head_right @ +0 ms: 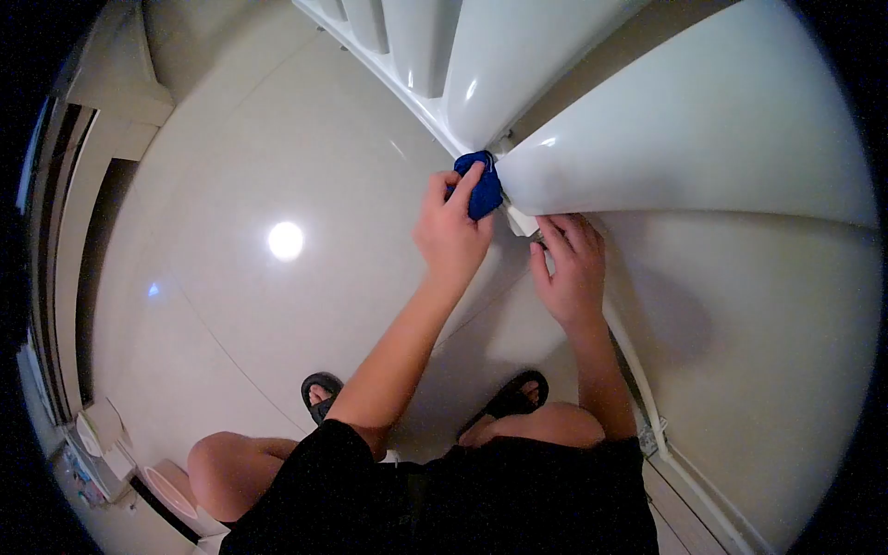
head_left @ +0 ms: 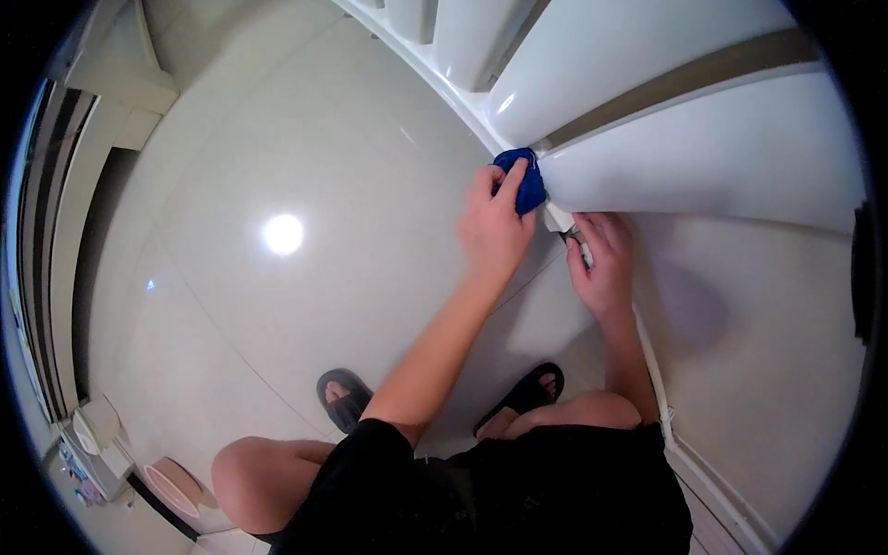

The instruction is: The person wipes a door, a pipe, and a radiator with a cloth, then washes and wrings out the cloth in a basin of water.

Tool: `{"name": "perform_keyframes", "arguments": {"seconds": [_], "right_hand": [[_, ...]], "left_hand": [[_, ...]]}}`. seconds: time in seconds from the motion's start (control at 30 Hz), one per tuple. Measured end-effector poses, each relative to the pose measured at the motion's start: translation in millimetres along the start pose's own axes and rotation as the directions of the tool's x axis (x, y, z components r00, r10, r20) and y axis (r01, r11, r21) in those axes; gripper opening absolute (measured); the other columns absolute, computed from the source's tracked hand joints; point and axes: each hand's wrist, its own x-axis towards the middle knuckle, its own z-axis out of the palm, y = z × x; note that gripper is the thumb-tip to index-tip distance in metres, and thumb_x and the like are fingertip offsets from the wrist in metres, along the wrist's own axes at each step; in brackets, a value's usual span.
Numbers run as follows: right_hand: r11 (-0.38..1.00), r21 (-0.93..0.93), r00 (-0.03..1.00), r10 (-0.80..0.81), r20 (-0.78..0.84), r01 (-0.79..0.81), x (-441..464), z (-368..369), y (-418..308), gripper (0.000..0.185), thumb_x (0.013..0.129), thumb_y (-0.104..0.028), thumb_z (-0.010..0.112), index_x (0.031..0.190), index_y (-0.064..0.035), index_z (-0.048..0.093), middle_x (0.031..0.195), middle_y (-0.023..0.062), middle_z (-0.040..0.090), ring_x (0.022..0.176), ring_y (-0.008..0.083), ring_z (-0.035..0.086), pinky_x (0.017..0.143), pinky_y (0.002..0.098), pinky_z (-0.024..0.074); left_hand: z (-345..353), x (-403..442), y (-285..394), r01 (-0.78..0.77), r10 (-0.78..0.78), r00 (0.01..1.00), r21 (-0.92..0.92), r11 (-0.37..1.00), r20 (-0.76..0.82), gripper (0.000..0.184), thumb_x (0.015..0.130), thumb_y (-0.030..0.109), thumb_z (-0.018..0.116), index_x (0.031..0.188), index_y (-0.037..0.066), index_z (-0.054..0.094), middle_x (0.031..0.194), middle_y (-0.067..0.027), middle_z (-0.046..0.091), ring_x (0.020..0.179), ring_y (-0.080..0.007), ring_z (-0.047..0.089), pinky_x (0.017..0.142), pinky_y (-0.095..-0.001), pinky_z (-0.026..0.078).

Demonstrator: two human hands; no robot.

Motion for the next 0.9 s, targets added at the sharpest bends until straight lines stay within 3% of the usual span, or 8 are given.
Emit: {"name": "perform_keyframes", "arguments": {"seconds": [0.1,0.3,0.6,0.8,0.9], "right_hand": [[1.000,-0.005,1.000,0.000,0.002,0.000,2.3,-0.4,-2.5,0.037,0.082,-0.012,0.071,0.118,-0.0043,0.068,0.118,0.0114,0.063,0.114,0.0342,0.058,0.100,0.0479,0.0424],[1.000,-0.005,1.000,0.002,-0.015,-0.002,-2.6,2.7,2.4,0.037,0.081,-0.013,0.071,0.118,-0.0046,0.069,0.119,0.0112,0.064,0.115,0.0339,0.058,0.100,0.0480,0.0426],[0.999,-0.040,1.000,0.006,0.027,-0.005,-3.3,-6.0,2.2,0.038,0.083,-0.015,0.070,0.121,-0.0057,0.068,0.121,0.0109,0.065,0.118,0.0335,0.057,0.103,0.0479,0.0408],[0.999,-0.045,0.994,0.002,0.106,0.003,2.6,-10.9,3.9,0.039,0.085,-0.016,0.069,0.122,-0.0060,0.068,0.123,0.0122,0.065,0.120,0.0347,0.057,0.106,0.0491,0.0398],[0.997,-0.077,0.994,-0.019,0.109,0.027,7.3,-12.6,-1.1,0.037,0.084,-0.013,0.070,0.120,-0.0043,0.068,0.121,0.0142,0.065,0.116,0.0364,0.057,0.103,0.0477,0.0426]], "left_hand": [[-5.6,-9.2,2.9,-0.041,0.038,0.998,0.045,0.998,0.052,0.055,0.068,0.012,0.080,0.121,0.021,0.071,0.102,-0.0043,0.062,0.087,-0.0260,0.065,0.068,-0.0379,0.054],[1.0,-14.5,-3.0,0.006,-0.005,0.999,-0.042,0.999,0.035,0.056,0.064,0.018,0.084,0.119,0.021,0.072,0.098,-0.0031,0.064,0.084,-0.0249,0.066,0.068,-0.0363,0.054],[-6.5,12.4,-13.9,0.027,-0.028,1.000,0.021,0.999,0.013,0.048,0.069,0.016,0.080,0.116,0.024,0.074,0.097,-0.0032,0.063,0.082,-0.0252,0.066,0.069,-0.0363,0.054],[-6.3,40.4,-33.9,0.227,-0.238,0.971,-0.204,0.952,-0.030,0.043,0.074,0.017,0.077,0.117,0.022,0.073,0.101,-0.0035,0.061,0.090,-0.0266,0.064,0.075,-0.0376,0.053],[-10.0,59.3,-41.8,0.191,-0.197,0.980,-0.290,0.938,0.006,0.042,0.077,0.017,0.073,0.119,0.021,0.073,0.103,-0.0059,0.060,0.096,-0.0281,0.063,0.079,-0.0378,0.053]]}}
